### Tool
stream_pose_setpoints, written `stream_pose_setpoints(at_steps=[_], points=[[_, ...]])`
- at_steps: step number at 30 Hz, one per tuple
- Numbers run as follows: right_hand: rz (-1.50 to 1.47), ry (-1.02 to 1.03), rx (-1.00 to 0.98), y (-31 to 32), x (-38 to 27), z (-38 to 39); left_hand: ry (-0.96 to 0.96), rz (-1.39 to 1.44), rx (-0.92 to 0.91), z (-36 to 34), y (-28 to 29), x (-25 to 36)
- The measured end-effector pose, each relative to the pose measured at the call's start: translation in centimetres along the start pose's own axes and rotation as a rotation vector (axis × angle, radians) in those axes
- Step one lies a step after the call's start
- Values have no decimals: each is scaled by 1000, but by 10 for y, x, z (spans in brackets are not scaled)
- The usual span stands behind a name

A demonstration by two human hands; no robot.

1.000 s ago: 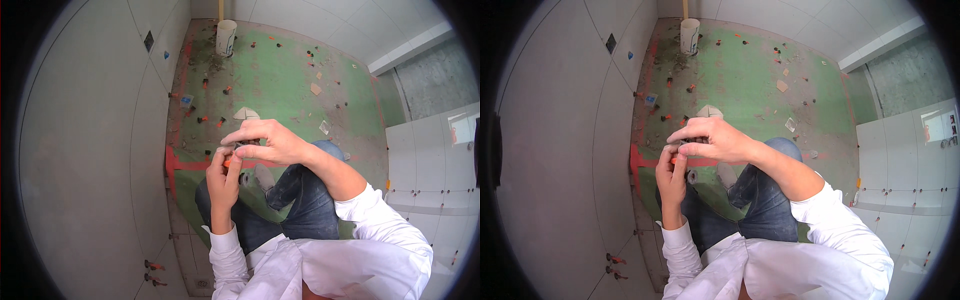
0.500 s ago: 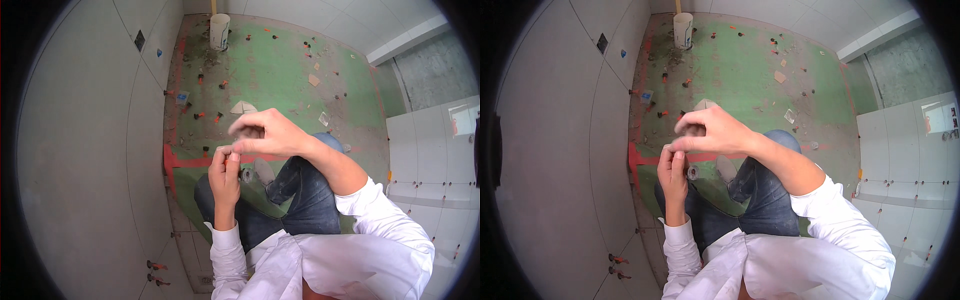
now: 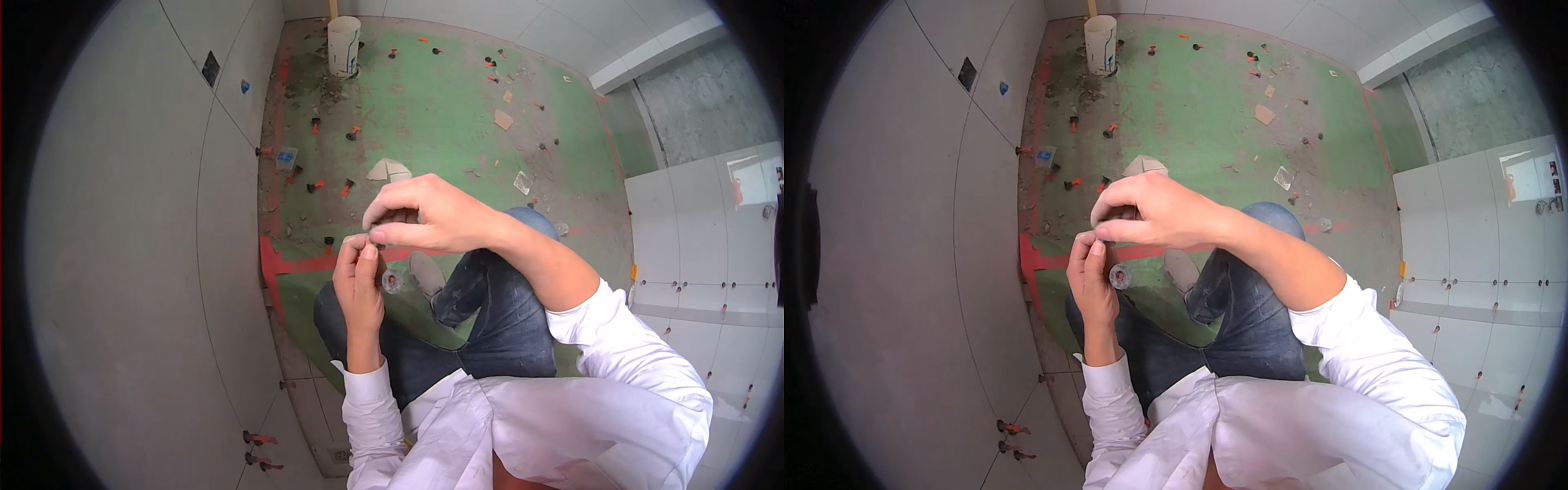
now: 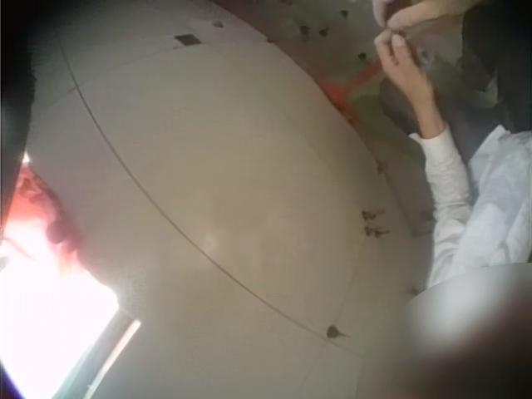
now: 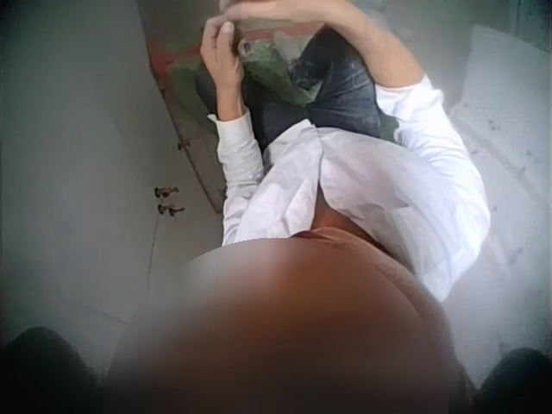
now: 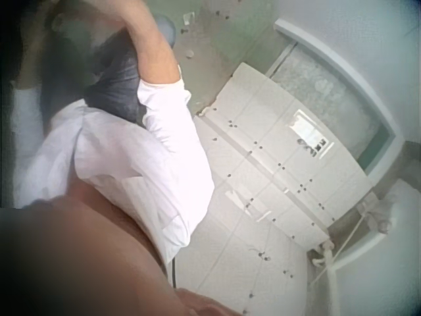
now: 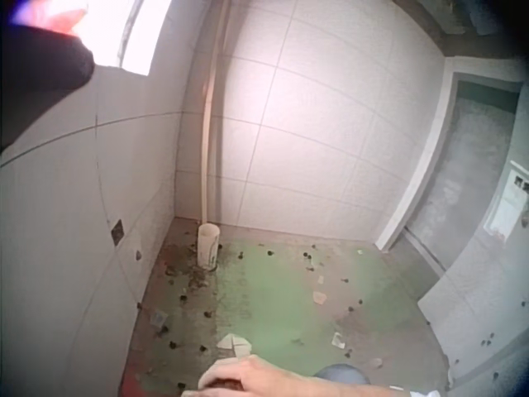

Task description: Removing tile leveling clips from a wall and collecting them in a plastic bag.

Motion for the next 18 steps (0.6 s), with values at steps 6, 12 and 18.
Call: stream_pose_setpoints(at_steps=[6,12,18], points=[[26,-105,-53,6,-8,0,9,-109,12,4,2,0],[-83,11,-11,-1,0,5,64,-62,1,3,6,-7],[-62,-128,-84,-1,2,1,-43,-185,-8,5,4,6]])
Point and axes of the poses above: each hand's wrist, its own z-axis away from the middle knuckle, its own y-axis out of the back of the hand, x = y × z, the point moved 8 cm from there along -z, towards the middle knuckle, and after that the axes turned 8 degrees about -y, right-handed, at the moved point
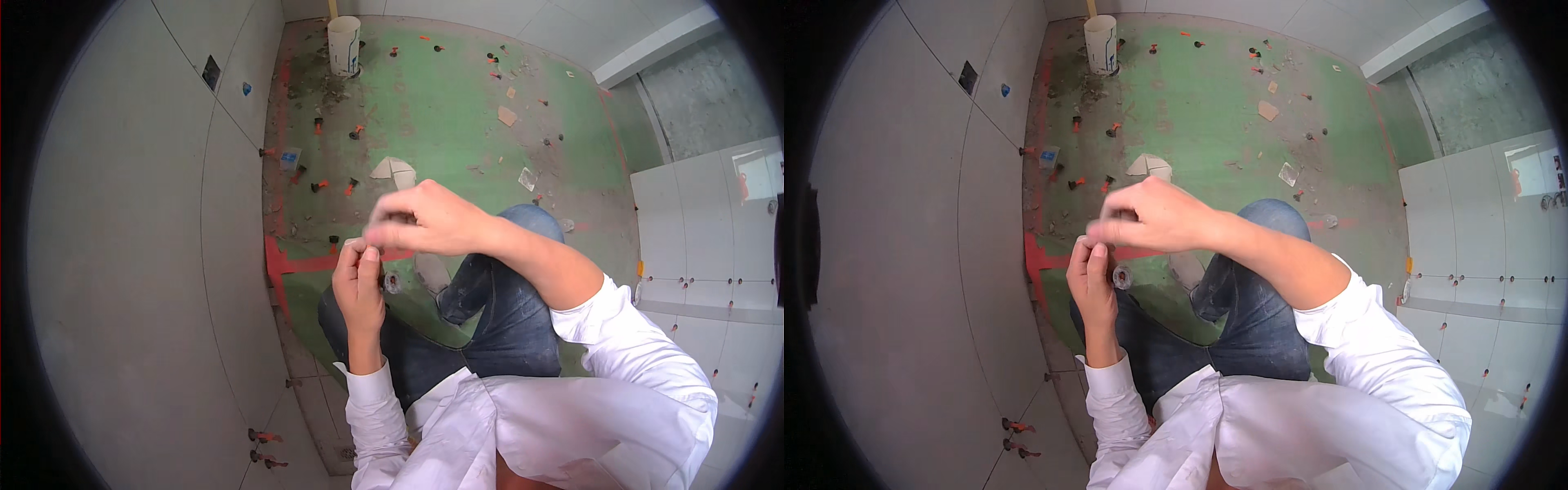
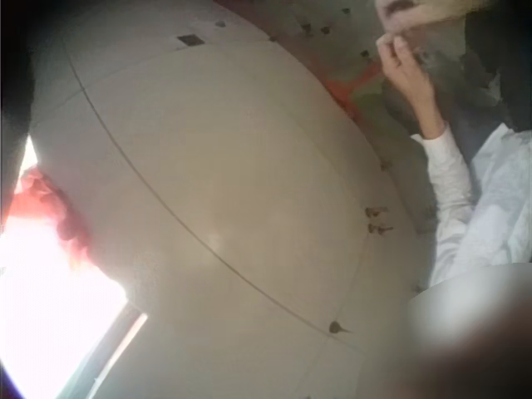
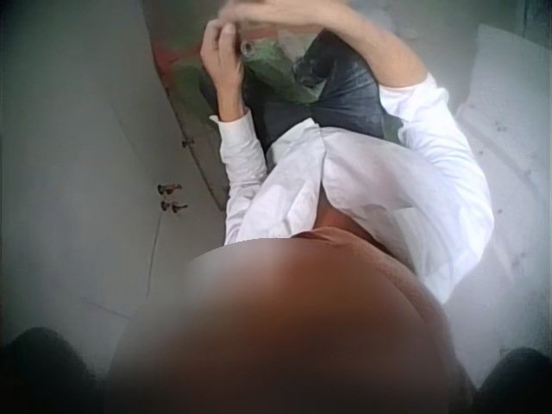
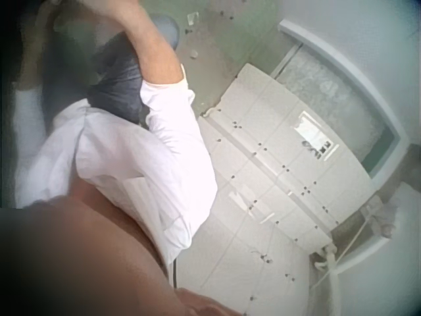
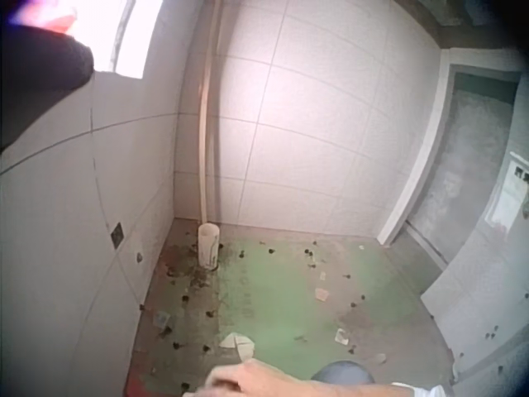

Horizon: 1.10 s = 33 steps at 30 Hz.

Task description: Removing tile leveling clips from a wall and collecting them in a plastic bag.

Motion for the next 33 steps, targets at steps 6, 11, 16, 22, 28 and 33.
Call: stream_pose_setpoints(at_steps=[6,11,16,22,28,33], points=[[-137,312,53,-2,-19,10,-6,18,55,1,7,-3],[30,125,16,-8,-15,4,20,28,14,3,6,1],[313,389,651,52,-32,11,77,116,164,1,21,-6],[200,77,139,-17,-4,7,17,141,330,-7,24,-14],[110,163,87,-47,-2,-4,-51,-88,385,-7,29,-5],[142,235,120,-42,-20,11,7,-262,395,-11,32,-7]])
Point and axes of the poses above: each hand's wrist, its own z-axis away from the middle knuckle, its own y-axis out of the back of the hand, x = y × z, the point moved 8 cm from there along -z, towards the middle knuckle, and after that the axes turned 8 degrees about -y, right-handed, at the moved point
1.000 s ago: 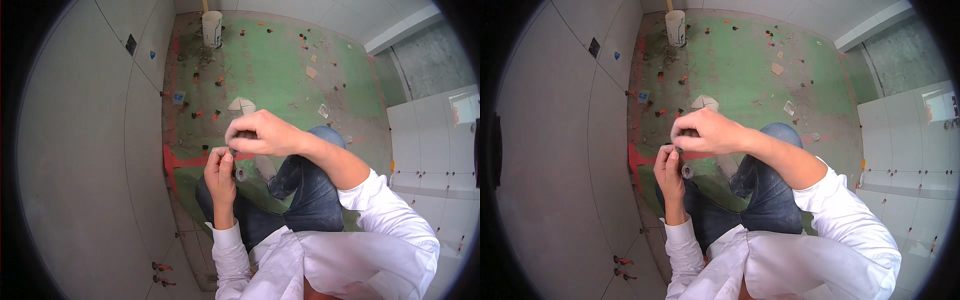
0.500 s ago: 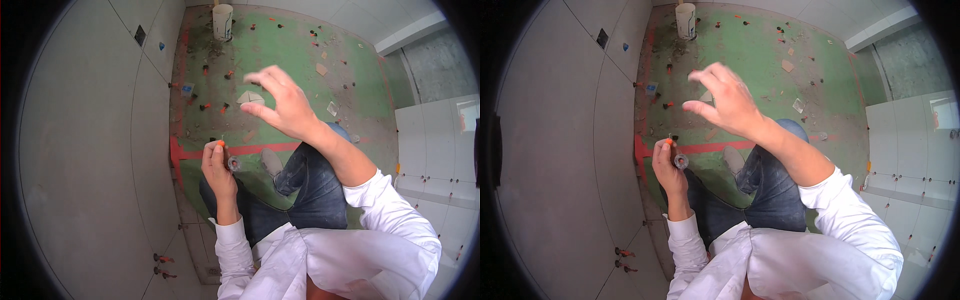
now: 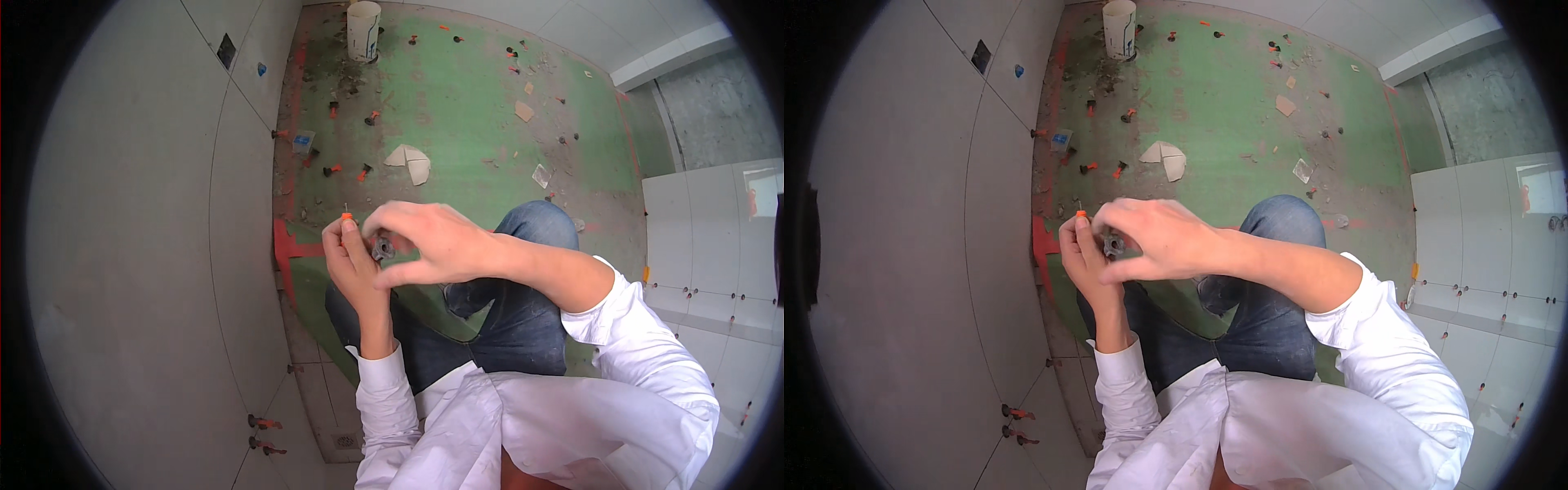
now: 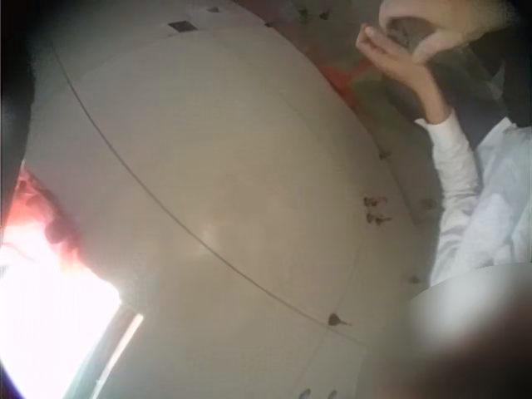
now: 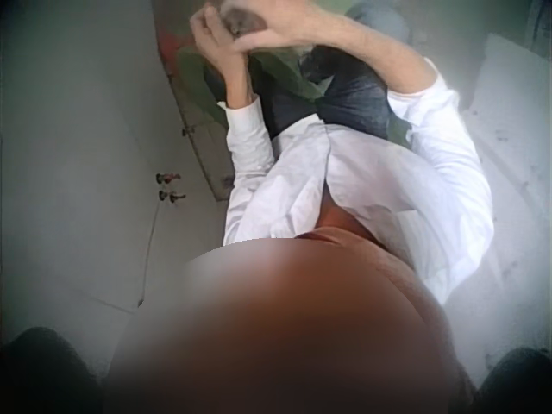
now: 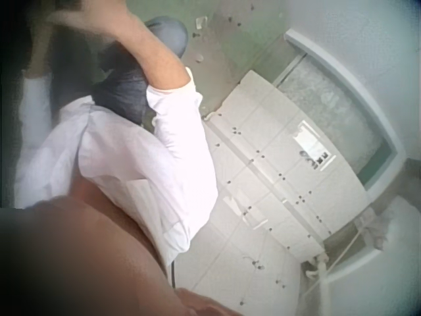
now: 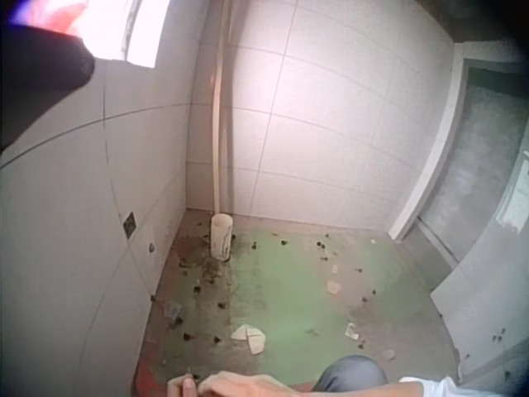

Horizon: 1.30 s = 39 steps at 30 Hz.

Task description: Removing tile leveling clips from a wall and collecting them in a plastic bag.

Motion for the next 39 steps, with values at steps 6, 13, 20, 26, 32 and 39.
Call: stream_pose_setpoints(at_steps=[6,13,20,26,32,39], points=[[-67,150,-43,1,4,-4,-23,132,35,0,-6,3],[313,-309,-332,-18,39,-11,-51,97,58,-1,-6,5],[-47,186,246,17,-3,0,-7,56,48,-2,-3,10],[-185,49,-55,4,1,-11,-71,119,74,-4,-2,14],[91,-295,-225,-18,42,-9,-294,-231,122,2,3,34],[-28,-8,-71,-1,10,-6,-200,-229,147,0,8,25]])
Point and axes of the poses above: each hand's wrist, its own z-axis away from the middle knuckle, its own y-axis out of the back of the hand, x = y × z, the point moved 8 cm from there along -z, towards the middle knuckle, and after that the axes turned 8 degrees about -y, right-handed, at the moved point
